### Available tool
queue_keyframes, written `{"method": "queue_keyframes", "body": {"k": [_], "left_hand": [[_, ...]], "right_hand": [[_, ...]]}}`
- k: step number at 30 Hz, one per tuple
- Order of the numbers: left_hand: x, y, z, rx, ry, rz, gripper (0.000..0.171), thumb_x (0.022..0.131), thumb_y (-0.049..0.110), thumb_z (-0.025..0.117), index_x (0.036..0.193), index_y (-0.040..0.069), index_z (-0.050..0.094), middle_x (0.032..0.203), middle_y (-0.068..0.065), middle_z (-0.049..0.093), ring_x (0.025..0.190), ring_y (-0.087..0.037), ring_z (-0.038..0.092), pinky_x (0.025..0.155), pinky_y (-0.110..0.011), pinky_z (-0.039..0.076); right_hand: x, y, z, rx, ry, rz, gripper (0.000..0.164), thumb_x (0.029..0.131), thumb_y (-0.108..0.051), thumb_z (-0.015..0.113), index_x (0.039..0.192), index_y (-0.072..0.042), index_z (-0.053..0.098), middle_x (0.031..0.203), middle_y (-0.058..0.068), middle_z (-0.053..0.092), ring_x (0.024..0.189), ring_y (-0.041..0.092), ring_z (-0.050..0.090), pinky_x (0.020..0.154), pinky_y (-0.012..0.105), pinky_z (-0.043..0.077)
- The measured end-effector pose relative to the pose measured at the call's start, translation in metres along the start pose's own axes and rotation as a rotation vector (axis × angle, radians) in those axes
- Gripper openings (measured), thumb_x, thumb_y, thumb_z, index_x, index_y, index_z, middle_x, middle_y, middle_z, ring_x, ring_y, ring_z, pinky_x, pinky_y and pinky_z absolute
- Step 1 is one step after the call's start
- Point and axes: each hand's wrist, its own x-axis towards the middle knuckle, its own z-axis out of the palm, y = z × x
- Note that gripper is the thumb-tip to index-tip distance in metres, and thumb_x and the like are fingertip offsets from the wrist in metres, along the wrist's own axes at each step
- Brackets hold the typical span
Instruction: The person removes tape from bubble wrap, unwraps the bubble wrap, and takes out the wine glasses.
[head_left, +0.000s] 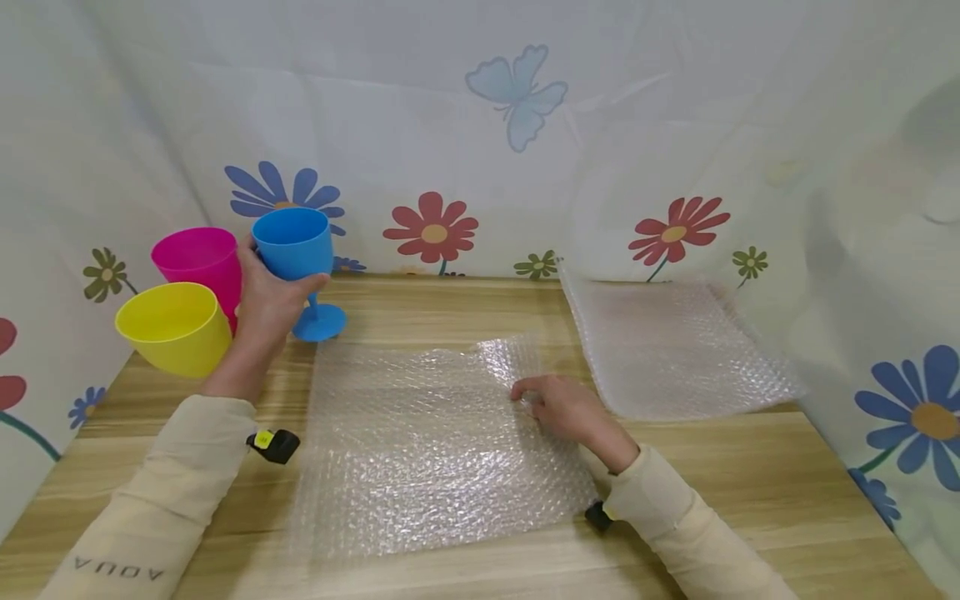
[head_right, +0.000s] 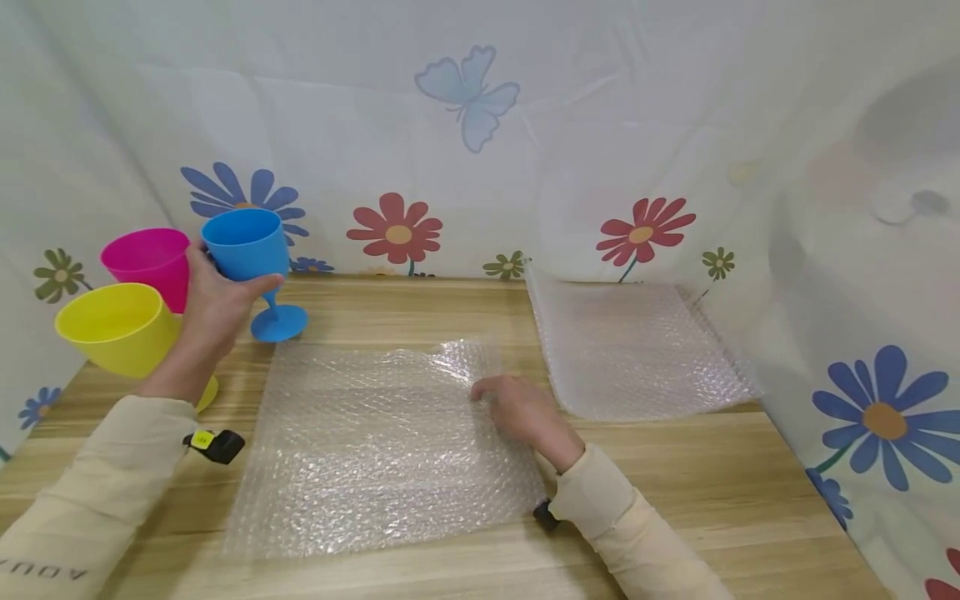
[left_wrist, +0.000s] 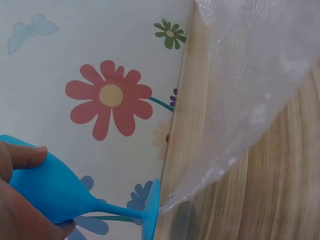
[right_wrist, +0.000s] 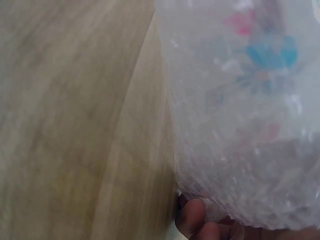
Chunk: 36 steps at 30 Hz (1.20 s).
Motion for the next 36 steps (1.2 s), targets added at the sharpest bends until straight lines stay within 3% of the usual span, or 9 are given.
{"method": "queue_keyframes", "body": {"k": [14,25,36], "left_hand": [[0.007,-0.005,-0.002,0.041,0.018,-0.016,0.102,0.097,0.021,0.072,0.162,0.019,-0.007,0.17,-0.011,0.01,0.156,-0.036,0.011,0.122,-0.058,0.022],[0.012,-0.019,0.0,0.086,0.005,-0.023,0.102,0.098,0.023,0.072,0.161,0.016,-0.009,0.169,-0.017,0.009,0.155,-0.04,0.011,0.121,-0.061,0.021],[0.011,-0.032,0.007,0.048,-0.024,0.002,0.104,0.097,0.019,0.072,0.161,0.019,-0.01,0.169,-0.016,0.007,0.155,-0.04,0.009,0.121,-0.062,0.02]], "right_hand": [[0.001,-0.002,0.0,-0.011,0.007,-0.009,0.038,0.09,0.007,0.062,0.115,-0.019,0.075,0.077,0.001,0.058,0.06,0.015,0.043,0.052,0.027,0.034],[0.0,-0.002,0.001,-0.02,0.016,-0.016,0.039,0.09,0.008,0.061,0.115,-0.019,0.075,0.078,0.001,0.057,0.06,0.015,0.041,0.053,0.027,0.033],[-0.001,-0.002,-0.001,-0.019,0.012,-0.015,0.038,0.089,0.007,0.062,0.116,-0.017,0.075,0.076,0.001,0.058,0.061,0.015,0.043,0.055,0.028,0.035]]}}
